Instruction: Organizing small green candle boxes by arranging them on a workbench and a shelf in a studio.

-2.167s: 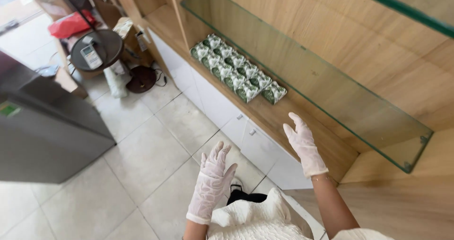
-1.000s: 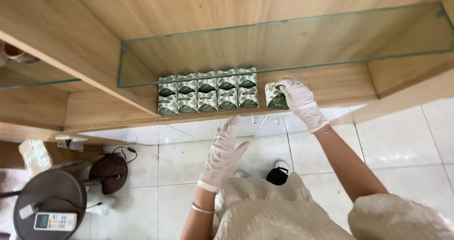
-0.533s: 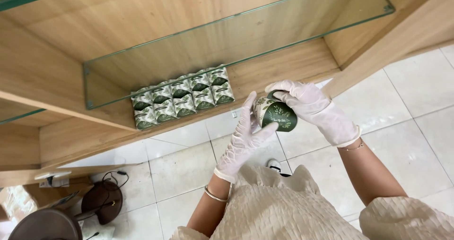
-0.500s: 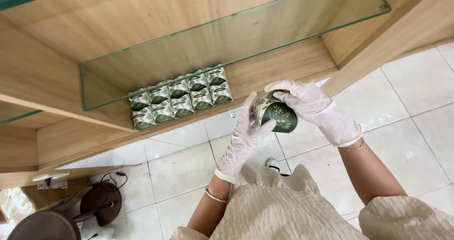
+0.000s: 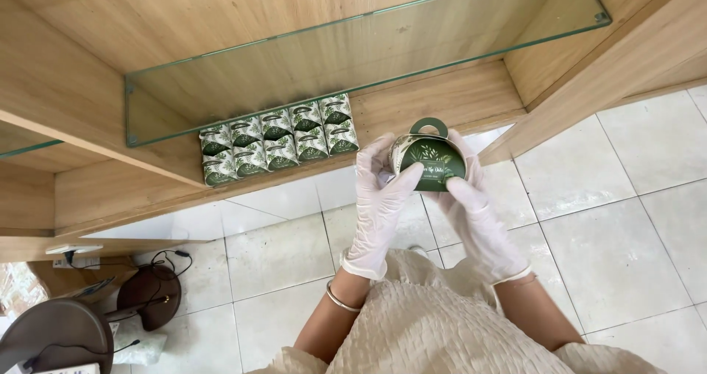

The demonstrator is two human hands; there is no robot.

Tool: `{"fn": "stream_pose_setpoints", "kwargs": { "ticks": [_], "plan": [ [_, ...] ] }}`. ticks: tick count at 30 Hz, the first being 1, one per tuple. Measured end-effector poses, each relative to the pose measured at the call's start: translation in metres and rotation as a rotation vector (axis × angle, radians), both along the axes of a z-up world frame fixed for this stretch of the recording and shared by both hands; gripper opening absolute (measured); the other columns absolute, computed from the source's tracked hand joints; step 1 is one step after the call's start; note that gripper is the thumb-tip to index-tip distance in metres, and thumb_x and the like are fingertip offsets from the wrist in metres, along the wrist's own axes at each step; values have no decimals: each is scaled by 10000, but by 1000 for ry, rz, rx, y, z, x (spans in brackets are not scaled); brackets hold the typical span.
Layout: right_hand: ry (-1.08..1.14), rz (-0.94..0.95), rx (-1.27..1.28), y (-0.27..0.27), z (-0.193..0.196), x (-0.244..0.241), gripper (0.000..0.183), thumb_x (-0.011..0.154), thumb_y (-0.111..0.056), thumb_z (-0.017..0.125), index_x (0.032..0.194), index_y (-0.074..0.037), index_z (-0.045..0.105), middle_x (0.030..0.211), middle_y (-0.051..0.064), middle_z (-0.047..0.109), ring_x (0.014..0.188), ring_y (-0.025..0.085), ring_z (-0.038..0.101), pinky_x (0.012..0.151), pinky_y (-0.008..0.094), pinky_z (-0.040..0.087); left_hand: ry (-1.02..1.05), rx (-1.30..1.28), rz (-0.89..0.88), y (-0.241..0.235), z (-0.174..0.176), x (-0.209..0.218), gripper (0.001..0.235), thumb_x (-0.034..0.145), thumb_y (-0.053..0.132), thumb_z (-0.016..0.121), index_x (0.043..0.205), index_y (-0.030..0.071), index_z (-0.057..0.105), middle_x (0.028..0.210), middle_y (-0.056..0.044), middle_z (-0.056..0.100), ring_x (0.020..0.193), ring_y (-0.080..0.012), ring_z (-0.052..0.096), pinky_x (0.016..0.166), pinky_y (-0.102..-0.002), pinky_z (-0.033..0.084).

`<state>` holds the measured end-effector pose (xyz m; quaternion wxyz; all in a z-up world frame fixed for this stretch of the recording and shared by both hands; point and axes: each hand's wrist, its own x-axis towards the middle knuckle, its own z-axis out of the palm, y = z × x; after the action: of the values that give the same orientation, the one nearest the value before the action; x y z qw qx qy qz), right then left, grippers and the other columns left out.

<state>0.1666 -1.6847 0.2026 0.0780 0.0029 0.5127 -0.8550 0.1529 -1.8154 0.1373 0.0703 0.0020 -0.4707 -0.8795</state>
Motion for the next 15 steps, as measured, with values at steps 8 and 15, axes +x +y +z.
{"fn": "stream_pose_setpoints", "kwargs": {
  "ticks": [8,15],
  "plan": [
    [2,-205,-277,11,-37,5,757,880,-208,776,1521,-31,414,1399,105,584,1283,203,586,1125,370,487,39,-140,-3,17,13,19,703,932,83,743,1526,77,367,1367,-112,527,1225,-195,540,1052,-351,485],
    [52,-342,-246,32,-34,2,669,936,-148,712,1517,-39,397,1397,111,582,1263,196,601,1113,385,507,314,-686,162,3,55,48,741,1020,258,658,1615,100,245,1653,-176,296,1550,-333,337,1292,-472,291]
  ]
}}
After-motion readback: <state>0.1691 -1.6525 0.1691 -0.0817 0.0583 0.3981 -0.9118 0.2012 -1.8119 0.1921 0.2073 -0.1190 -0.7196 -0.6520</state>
